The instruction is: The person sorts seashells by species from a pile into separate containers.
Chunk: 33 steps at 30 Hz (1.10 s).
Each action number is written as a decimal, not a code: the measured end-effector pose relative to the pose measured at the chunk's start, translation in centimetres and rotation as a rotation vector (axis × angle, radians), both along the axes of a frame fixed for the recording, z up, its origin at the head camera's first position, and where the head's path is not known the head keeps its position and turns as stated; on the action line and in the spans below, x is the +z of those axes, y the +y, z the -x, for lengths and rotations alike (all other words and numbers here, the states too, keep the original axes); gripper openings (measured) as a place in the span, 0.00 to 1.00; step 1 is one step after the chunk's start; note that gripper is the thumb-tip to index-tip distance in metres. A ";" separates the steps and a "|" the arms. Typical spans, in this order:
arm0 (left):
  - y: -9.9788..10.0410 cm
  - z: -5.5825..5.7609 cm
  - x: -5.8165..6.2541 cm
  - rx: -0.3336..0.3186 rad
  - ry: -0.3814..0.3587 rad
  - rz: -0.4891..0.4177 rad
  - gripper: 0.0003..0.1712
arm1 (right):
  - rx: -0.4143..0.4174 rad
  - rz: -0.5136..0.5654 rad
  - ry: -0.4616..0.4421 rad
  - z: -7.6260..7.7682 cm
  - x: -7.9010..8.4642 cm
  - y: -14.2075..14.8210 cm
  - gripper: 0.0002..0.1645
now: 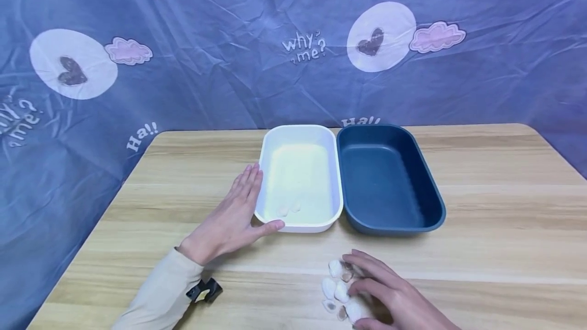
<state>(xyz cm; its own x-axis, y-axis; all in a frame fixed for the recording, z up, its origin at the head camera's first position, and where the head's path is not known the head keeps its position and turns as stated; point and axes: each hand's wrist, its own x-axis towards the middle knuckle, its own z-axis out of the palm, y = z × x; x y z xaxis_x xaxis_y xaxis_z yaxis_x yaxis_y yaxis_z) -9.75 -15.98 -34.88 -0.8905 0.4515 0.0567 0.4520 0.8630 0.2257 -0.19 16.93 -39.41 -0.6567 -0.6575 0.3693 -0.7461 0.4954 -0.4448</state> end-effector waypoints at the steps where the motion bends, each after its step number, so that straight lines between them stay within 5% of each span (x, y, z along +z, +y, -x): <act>1: 0.0 0.0 0.0 -0.001 -0.003 0.002 0.64 | 0.006 0.009 0.010 0.0 -0.2 0.1 0.16; 7: 0.1 -0.1 -0.1 0.003 -0.011 0.006 0.65 | 0.047 0.036 0.089 0.2 -1.0 0.3 0.14; 16: 0.1 0.0 -0.1 0.007 -0.008 -0.007 0.65 | 0.012 -0.027 0.052 0.1 -1.1 0.4 0.13; 24: 0.1 0.2 -0.2 0.004 -0.007 -0.009 0.65 | 0.042 0.044 0.108 0.3 -1.1 0.1 0.13; 33: 0.0 0.3 -0.2 0.005 -0.006 -0.006 0.65 | -0.002 0.052 0.050 0.0 -0.9 -0.3 0.16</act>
